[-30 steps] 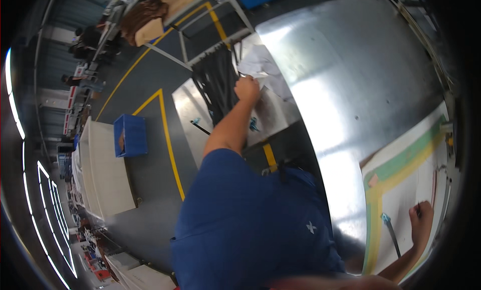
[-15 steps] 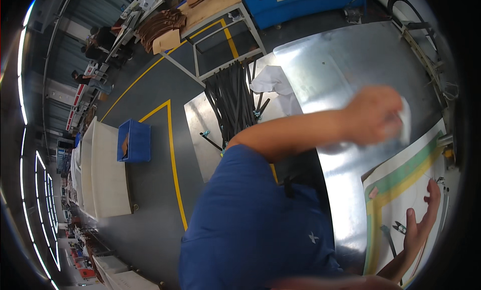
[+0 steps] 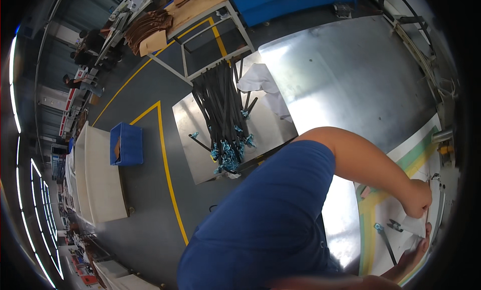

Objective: The recorder is sewing a zipper onto a strip of leather using an industrial sewing machine.

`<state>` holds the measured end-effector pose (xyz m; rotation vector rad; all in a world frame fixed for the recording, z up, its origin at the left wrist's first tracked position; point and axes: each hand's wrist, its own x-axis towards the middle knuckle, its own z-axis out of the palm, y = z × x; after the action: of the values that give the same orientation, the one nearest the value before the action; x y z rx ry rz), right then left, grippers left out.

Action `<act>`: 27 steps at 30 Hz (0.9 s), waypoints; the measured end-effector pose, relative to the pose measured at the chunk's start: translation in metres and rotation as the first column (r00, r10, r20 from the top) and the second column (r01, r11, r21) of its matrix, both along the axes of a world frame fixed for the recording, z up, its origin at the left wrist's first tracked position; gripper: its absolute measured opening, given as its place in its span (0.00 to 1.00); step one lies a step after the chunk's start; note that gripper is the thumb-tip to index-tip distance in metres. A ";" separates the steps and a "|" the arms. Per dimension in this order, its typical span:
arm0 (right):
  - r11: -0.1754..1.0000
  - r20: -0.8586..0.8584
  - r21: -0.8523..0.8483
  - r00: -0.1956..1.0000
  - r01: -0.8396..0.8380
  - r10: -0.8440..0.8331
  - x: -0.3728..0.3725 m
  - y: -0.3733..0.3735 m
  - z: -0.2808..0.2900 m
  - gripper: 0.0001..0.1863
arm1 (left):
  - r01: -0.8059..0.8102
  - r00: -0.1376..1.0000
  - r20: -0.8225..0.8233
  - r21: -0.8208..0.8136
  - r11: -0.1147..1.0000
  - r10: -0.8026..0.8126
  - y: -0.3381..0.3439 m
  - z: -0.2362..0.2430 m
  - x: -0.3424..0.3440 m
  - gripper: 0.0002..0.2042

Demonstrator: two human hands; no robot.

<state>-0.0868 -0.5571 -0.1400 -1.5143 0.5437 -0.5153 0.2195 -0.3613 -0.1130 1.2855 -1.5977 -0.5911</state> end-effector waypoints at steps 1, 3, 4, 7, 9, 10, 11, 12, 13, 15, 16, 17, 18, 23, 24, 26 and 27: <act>0.996 0.031 0.072 0.998 0.060 -0.063 0.000 0.015 0.009 0.33 | 0.032 0.998 0.045 0.065 0.997 -0.035 -0.010 -0.002 -0.009 0.11; 0.957 0.077 0.196 0.970 0.212 -0.231 -0.005 0.054 0.034 0.34 | 0.048 0.988 0.143 0.102 0.994 -0.062 -0.026 -0.008 -0.032 0.11; 0.920 0.095 0.243 0.937 0.306 -0.337 -0.016 0.066 0.047 0.34 | 0.039 0.980 0.193 0.067 0.997 -0.051 -0.029 -0.012 -0.042 0.10; 0.928 0.119 0.080 0.921 0.364 -0.372 -0.047 0.041 0.049 0.33 | 0.001 0.984 0.165 -0.401 0.916 0.071 -0.026 -0.078 -0.028 0.10; 0.902 0.171 0.056 0.886 0.428 -0.431 -0.036 0.047 0.048 0.20 | 0.142 0.920 0.389 -0.212 0.967 -0.050 -0.002 -0.057 -0.005 0.13; 0.805 0.088 -0.079 0.809 0.587 -0.581 -0.020 0.049 0.053 0.17 | 0.149 0.930 0.364 -0.233 0.961 -0.056 0.001 -0.053 0.001 0.11; 0.821 0.149 -0.083 0.822 0.564 -0.550 0.001 0.053 0.051 0.13 | 0.130 0.919 0.392 -0.192 0.973 -0.046 0.007 -0.051 0.004 0.11; 0.736 0.092 -0.201 0.761 0.646 -0.643 0.017 0.052 0.056 0.12 | 0.126 0.912 0.410 -0.207 0.970 -0.031 0.010 -0.047 0.002 0.10; 0.708 0.014 -0.268 0.737 0.654 -0.676 0.021 0.044 0.051 0.11 | 0.174 0.894 0.442 -0.189 0.966 -0.075 0.013 -0.042 0.000 0.10; 0.710 -0.074 -0.401 0.751 0.579 -0.656 0.031 0.035 0.046 0.16 | 0.260 0.874 0.461 -0.170 0.951 -0.157 0.013 -0.038 -0.006 0.09; 0.654 -0.098 -0.573 0.752 0.493 -0.652 0.042 0.033 0.044 0.17 | 0.266 0.871 0.467 -0.185 0.946 -0.154 0.014 -0.040 -0.005 0.09; 0.585 -0.125 -0.719 0.758 0.375 -0.640 0.055 0.029 0.042 0.18 | 0.261 0.869 0.475 -0.198 0.945 -0.140 0.013 -0.041 -0.005 0.09; 0.554 -0.127 -0.773 0.780 0.309 -0.613 0.065 0.024 0.045 0.19 | 0.261 0.869 0.473 -0.181 0.948 -0.149 0.013 -0.031 -0.003 0.09; 0.522 -0.204 -0.847 0.848 0.098 -0.490 0.122 0.002 0.027 0.18 | 0.199 0.866 0.491 -0.169 0.965 -0.093 0.003 -0.033 -0.002 0.09; 0.552 -0.211 -0.829 0.862 0.092 -0.461 0.132 -0.003 0.024 0.18 | 0.194 0.861 0.501 -0.165 0.967 -0.087 0.002 -0.034 -0.001 0.08; 0.697 -0.323 -0.707 0.821 0.121 -0.470 0.156 0.006 0.032 0.19 | 0.182 0.868 0.488 -0.149 0.972 -0.088 0.003 -0.034 0.001 0.08; 0.702 -0.334 -0.703 0.820 0.113 -0.465 0.162 0.006 0.036 0.19 | 0.184 0.872 0.481 -0.146 0.972 -0.092 0.003 -0.033 0.000 0.08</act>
<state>0.0748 -0.5512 -0.1042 -2.2934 1.1133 -0.6124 0.2198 -0.3580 -0.1464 1.2360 -2.1086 -0.2040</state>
